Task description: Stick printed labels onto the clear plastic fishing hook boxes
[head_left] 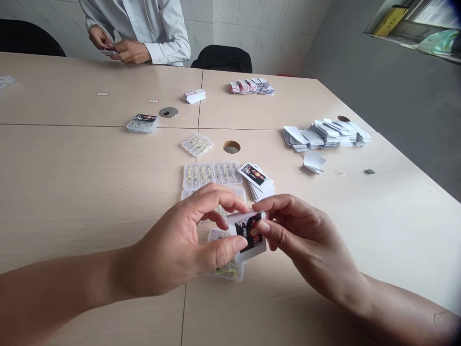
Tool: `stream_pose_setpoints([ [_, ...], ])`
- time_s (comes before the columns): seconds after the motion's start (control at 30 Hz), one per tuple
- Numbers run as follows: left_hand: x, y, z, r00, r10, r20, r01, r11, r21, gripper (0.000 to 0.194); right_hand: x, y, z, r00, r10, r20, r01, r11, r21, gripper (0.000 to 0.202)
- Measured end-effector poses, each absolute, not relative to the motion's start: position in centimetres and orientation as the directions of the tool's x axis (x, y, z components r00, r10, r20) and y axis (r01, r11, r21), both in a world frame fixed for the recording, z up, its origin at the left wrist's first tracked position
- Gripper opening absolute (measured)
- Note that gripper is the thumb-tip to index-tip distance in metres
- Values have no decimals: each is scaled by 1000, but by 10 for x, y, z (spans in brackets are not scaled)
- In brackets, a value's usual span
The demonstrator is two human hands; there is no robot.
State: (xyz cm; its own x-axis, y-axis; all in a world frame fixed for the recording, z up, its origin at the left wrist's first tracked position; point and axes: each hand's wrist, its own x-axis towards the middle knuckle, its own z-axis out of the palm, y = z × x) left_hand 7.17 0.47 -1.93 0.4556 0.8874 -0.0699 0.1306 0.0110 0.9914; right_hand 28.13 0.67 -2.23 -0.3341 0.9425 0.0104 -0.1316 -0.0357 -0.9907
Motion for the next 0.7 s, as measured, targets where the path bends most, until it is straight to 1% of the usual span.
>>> stream_pose_setpoints([
  [0.07, 74, 3, -18, 432, 901, 29, 226, -139, 964, 16, 282, 8, -23, -340, 940, 35, -118, -6, -993, 6],
  [0.13, 75, 3, -16, 422, 907, 15, 264, -139, 955, 14, 283, 9, -24, -342, 938, 64, -105, 30, -994, 10],
  [0.2, 74, 4, -13, 401, 916, -22, 268, -94, 959, 23, 285, 12, -27, -326, 941, 92, -107, 60, -992, 13],
  [0.27, 73, 7, -11, 376, 927, 6, 314, -134, 940, 32, 287, 16, -30, -299, 949, 100, -128, 64, -990, 13],
  [0.33, 69, 10, -12, 402, 912, 88, 432, -273, 860, 31, 289, 21, -34, -258, 962, 86, -167, 43, -985, 11],
  [0.4, 64, 10, -18, 484, 866, 126, 551, -413, 725, 30, 290, 27, -37, -195, 979, 63, -222, 19, -975, 12],
  [0.47, 57, 5, -28, 572, 815, 90, 621, -502, 601, 37, 290, 32, -39, -140, 989, 40, -277, 0, -961, 18],
  [0.53, 49, -4, -42, 622, 783, 24, 657, -538, 528, 54, 288, 35, -41, -130, 991, 18, -297, -22, -955, 20],
  [0.6, 44, -13, -54, 634, 772, -34, 678, -535, 504, 70, 287, 35, -42, -148, 989, -11, -274, -52, -960, 19],
  [0.7, 43, -21, -65, 617, 784, -72, 692, -496, 525, 79, 285, 33, -42, -172, 984, -47, -234, -87, -968, 17],
])
